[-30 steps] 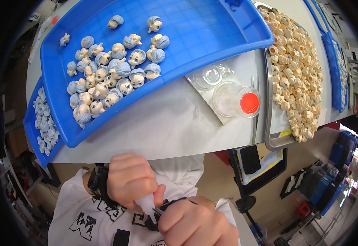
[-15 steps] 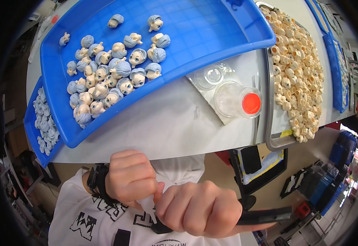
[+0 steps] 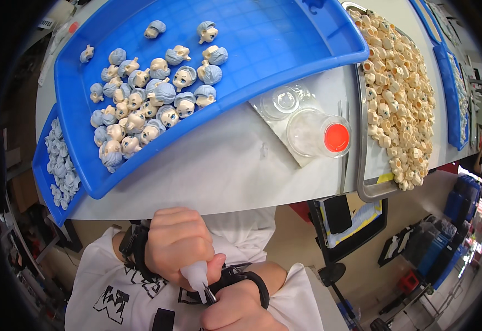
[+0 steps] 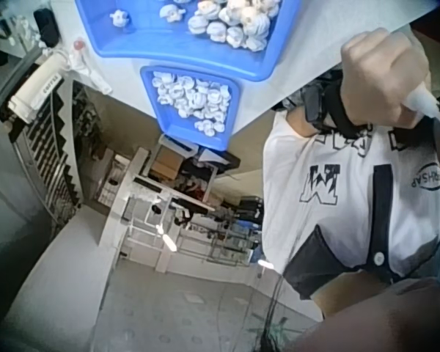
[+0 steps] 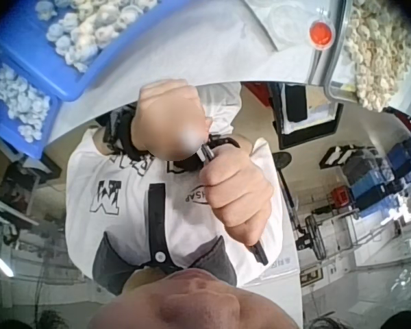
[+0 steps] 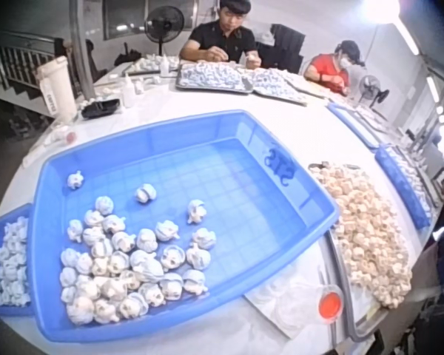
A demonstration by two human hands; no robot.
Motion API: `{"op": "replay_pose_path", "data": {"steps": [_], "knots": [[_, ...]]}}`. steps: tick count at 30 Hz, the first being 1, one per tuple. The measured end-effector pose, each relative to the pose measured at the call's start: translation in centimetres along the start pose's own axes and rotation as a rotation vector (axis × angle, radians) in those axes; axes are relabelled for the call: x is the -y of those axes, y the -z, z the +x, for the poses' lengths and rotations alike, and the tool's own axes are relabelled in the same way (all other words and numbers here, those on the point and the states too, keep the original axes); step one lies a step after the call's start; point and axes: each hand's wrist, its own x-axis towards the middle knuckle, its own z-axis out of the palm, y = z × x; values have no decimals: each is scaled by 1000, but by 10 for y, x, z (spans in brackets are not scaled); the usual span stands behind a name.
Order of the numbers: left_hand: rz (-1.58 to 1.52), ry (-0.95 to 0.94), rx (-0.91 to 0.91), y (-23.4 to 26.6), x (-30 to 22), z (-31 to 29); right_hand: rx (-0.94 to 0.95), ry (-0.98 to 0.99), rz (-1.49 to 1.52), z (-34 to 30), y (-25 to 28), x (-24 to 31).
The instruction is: The person uses a small squeeze bottle to apply a white substance to the tip of a metal tool. They then use the tool to manipulate the substance on small doll heads arranged on a blue tray. The person handles the doll heads one at a time, applying the substance to specific areas before placing them back on the tray.
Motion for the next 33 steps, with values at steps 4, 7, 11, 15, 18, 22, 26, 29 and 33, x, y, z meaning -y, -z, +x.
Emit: {"op": "replay_pose_path", "data": {"steps": [4, 7, 11, 15, 18, 22, 26, 29, 33], "knots": [[7, 3, -7, -1, -1, -5, 24, -56, 7, 2, 0, 1], [33, -32, 61, 3, 0, -2, -9, -149, 143, 5, 9, 5], [93, -27, 59, 1, 5, -8, -216, -221, 317, -8, 10, 5], [81, -48, 65, 2, 5, -4, -400, -309, 316, -8, 7, 15], [94, -54, 59, 2, 5, -4, -412, -302, 390, -3, 9, 8], [70, -56, 68, 4, 8, -4, -488, -355, 422, -6, 10, 9], [76, -77, 75, 3, 9, -5, -577, -414, 468, -6, 10, 12], [67, -78, 80, 3, 9, -6, -591, -360, 548, -5, 9, 1], [47, -82, 69, 2, 8, -5, -625, -391, 615, -3, 9, 0]]}}
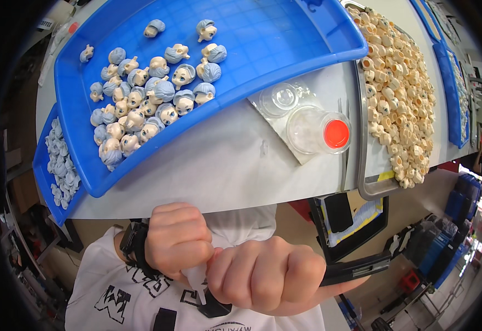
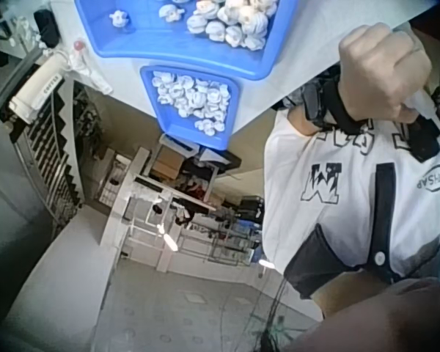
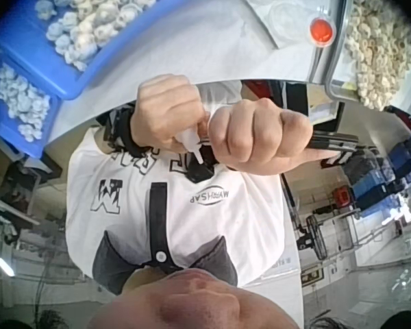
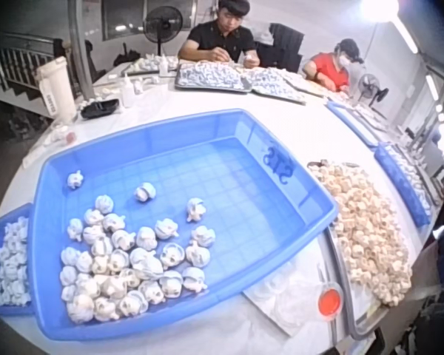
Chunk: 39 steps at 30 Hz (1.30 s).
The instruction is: The person uses a small squeeze bottle to apply a white substance to the tip of a metal tool. They then use the tool to manipulate the substance on small doll heads arranged on a blue tray. The person handles the doll heads one at a time, applying the substance to specific areas before placing them back on the tray.
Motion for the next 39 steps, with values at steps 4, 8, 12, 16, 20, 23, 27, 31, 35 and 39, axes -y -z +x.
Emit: {"op": "replay_pose_path", "data": {"steps": [4, 8, 12, 16, 20, 23, 27, 31, 35, 39], "knots": [[0, 21, -7, 0, -1, 2, 62, 157, -183, -3, -8, -5], [-17, 64, -55, -3, -5, 3, 465, 387, -437, -4, -1, -11], [-71, 43, -71, -3, -7, 9, 621, 443, -579, -5, -6, -10], [-55, 88, -40, -2, -9, 4, 666, 410, -590, -3, -4, -8], [-43, 55, -15, -3, -10, 5, 544, 490, -443, -1, -3, -14], [-4, 48, -19, -3, -7, 3, 356, 359, -386, -17, -7, -9], [19, 31, -42, -4, -8, 4, 222, 10, -383, -42, -10, 33], [58, 0, -30, -2, -7, 7, 118, 224, -246, -16, -11, 3], [96, -30, -30, -1, -4, 6, 30, 126, -161, -11, -10, 0], [113, -58, -73, -6, -2, 4, -15, -1, -99, -5, -6, -1]]}}
